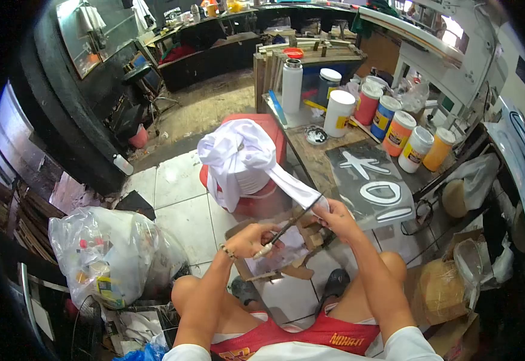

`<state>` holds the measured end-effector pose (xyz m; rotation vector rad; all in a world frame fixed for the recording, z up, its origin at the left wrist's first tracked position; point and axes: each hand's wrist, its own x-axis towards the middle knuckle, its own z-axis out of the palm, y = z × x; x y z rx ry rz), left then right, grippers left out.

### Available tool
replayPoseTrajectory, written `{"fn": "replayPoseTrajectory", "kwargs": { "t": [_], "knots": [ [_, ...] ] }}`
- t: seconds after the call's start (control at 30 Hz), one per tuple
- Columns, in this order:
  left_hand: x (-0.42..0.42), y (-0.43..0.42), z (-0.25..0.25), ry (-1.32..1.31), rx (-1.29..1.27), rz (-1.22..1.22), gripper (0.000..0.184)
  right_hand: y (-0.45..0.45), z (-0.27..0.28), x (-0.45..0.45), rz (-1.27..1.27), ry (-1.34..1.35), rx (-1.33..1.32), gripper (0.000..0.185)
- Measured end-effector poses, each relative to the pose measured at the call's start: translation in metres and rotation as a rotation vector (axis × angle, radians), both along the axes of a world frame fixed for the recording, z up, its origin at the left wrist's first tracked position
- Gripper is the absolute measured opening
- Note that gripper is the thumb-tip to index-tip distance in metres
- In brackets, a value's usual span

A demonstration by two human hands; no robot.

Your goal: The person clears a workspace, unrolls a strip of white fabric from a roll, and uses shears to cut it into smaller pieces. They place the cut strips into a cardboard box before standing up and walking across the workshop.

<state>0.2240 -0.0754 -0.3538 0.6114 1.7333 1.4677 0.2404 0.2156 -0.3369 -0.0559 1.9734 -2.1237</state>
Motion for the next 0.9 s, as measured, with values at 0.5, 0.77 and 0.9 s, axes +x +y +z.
{"fn": "replayPoseTrajectory", "kwargs": {
  "t": [0.5, 0.77, 0.9],
  "knots": [
    [0.002, 0.002, -0.003, 0.001, 0.003, -0.034, 0.069, -0.001, -0.013, -0.004, -0.049, 0.065, 0.029, 0.023],
    [0.001, 0.005, -0.009, 0.017, -0.003, -0.02, 0.068, -0.003, -0.007, -0.001, -0.067, 0.088, 0.016, 0.021],
    [0.003, 0.005, -0.004, 0.062, -0.028, -0.03, 0.069, -0.002, -0.009, -0.002, -0.068, 0.076, 0.037, 0.02]
  ]
}}
